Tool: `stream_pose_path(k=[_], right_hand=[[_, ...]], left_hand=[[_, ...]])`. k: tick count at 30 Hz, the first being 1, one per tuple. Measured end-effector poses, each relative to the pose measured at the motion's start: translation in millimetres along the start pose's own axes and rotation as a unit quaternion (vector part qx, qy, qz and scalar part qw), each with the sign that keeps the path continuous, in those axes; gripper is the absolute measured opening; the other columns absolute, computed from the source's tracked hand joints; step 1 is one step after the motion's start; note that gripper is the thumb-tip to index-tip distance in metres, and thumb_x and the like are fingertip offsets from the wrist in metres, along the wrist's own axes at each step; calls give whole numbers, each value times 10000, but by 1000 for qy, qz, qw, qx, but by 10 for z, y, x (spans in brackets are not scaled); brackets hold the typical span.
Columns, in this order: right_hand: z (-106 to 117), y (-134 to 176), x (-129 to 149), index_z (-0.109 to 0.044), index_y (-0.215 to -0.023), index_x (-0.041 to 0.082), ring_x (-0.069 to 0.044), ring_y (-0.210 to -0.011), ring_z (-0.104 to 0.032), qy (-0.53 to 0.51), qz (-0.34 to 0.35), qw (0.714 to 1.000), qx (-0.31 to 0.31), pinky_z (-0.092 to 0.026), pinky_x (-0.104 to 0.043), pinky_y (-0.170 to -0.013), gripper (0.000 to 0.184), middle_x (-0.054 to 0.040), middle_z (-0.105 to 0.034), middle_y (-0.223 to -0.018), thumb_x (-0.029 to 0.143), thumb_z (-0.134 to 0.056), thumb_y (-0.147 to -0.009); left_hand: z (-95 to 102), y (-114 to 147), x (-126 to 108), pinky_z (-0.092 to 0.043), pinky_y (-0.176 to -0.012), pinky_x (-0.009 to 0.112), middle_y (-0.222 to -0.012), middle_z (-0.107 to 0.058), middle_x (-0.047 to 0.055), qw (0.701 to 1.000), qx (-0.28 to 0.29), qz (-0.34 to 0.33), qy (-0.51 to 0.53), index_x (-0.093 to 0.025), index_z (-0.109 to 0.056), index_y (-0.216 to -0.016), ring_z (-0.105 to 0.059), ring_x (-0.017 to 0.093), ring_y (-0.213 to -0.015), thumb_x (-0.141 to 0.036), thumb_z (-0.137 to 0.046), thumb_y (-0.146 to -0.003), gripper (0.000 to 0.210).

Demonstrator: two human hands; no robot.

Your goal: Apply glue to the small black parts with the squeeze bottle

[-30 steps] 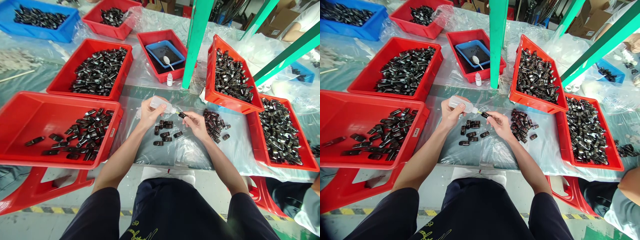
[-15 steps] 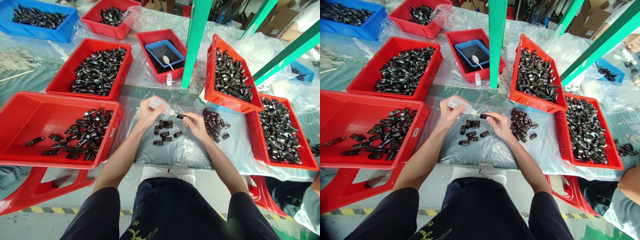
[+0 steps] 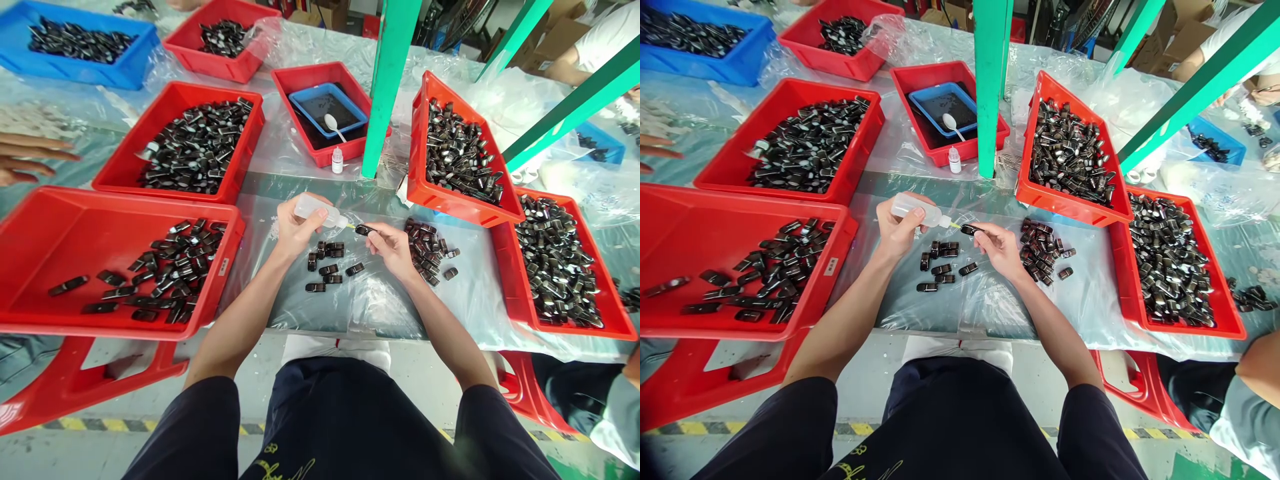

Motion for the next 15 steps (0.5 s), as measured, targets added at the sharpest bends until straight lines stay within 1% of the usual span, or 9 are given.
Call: stream_pose_path(k=[4,7,12,15], right_hand=[[-5,5,-8,-811,-1154,223,-97,-568,-517,-10,-11,1000,-9,-417,-250,-513,557,9,-668,-743,698,-788,-864],[-24,8,-25,-809,-1179,225,-86,-532,-506,-37,-17,999,-12,-380,-242,-477,577,12,-680,-749,699,-800,-850],[-52,15,-25,-818,-1189,232,-67,-498,-479,-80,-17,997,-18,-319,-229,-446,501,10,-695,-766,627,-808,-881],[-42,14,-20,-825,-1175,224,-70,-504,-485,-80,-17,997,-17,-318,-229,-448,514,6,-698,-758,631,-824,-860]], left_hand=[[-13,16,4,-409,-448,263,-653,-707,21,1000,-9,4,1,-223,-823,-868,-558,110,-467,-622,-872,-778,412],[-21,28,-3,-444,-458,266,-694,-748,36,1000,-8,2,9,-223,-843,-919,-601,122,-484,-604,-880,-776,408],[-17,44,-12,-467,-471,271,-724,-773,47,1000,-9,0,14,-208,-854,-964,-633,135,-495,-592,-888,-768,433],[-15,43,-15,-475,-484,267,-724,-772,45,1000,-2,4,18,-202,-855,-966,-638,133,-498,-579,-886,-778,423]])
Point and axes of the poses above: each hand's wrist, its own y-axis away from the middle knuckle, its own z-axis out of the back of the hand, x = y × z, the point moved 2 cm from there along -y, towards the middle knuckle
